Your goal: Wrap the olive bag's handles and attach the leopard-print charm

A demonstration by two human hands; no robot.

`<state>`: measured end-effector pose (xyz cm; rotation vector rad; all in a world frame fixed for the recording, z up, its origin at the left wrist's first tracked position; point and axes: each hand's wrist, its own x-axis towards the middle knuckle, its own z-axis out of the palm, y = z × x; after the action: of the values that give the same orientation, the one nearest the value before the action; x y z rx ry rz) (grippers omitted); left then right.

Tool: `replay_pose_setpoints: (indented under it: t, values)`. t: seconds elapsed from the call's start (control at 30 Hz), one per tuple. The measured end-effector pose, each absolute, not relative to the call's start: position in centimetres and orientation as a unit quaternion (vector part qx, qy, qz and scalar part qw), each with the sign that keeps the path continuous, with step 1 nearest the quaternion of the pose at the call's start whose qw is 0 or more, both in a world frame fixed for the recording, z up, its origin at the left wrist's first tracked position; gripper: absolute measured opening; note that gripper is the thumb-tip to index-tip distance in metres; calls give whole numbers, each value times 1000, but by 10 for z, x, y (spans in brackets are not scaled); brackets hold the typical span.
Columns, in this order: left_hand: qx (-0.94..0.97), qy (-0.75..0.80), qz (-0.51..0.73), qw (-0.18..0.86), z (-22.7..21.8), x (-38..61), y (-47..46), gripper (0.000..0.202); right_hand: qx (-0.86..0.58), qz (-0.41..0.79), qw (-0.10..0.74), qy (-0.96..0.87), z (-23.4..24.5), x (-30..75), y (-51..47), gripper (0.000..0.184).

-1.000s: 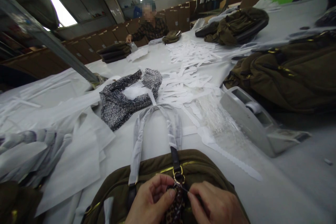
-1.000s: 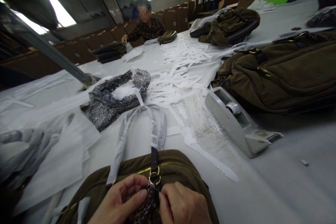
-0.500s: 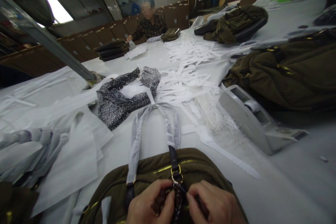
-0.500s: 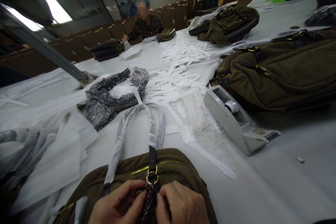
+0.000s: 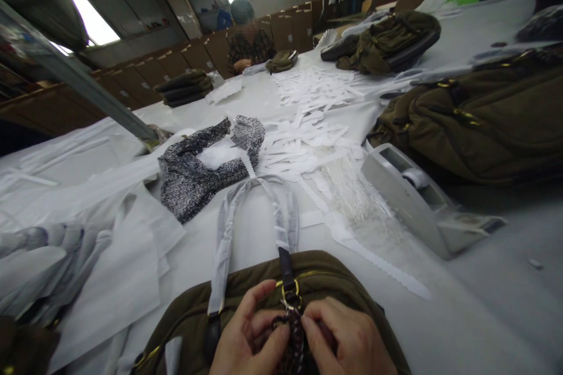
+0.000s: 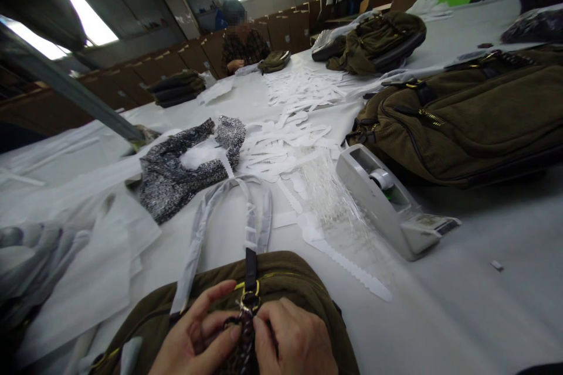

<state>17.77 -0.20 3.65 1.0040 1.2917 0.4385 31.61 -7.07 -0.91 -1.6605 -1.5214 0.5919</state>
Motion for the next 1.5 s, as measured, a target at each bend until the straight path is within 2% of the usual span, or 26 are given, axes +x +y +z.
replay_pose_setpoints:
  t: [0.07,0.17,0.33,0.47,0.6,0.7,0.83,0.9,1.03,1.27,1.37,1.5]
  values:
    - [426,563,176,686,38,178,2,58,-655,245,398,-593,-8,316,-70,15]
    - [463,553,158,674,38,179,9,41,-653,247,406,-590,-9,318,-70,16]
    - [576,551,133,588,31,176,14,39,-652,254,412,-583,-10,320,-68,18]
    - [652,539,163,508,28,175,7,34,-634,267,443,-575,-2,321,-62,17]
    - [681,524,196,472,33,182,-1,28,-605,319,445,-578,10,320,-53,16]
    - [652,531,221,494,32,186,-4,29,-590,344,468,-561,15,321,-49,15]
    - [550,530,234,602,23,184,-3,35,-554,414,519,-502,15,328,-49,16]
    - [519,536,214,631,21,179,-1,43,-550,477,513,-455,15,331,-51,20]
    - [508,536,166,654,25,172,4,39,-570,549,473,-388,15,333,-52,20]
    - [462,542,157,684,27,168,5,38,-641,461,412,-455,21,331,-53,14]
    - [465,548,179,672,26,168,3,36,-648,390,403,-515,21,330,-55,16]
    - [478,544,193,662,27,169,0,34,-652,354,368,-560,19,327,-55,17]
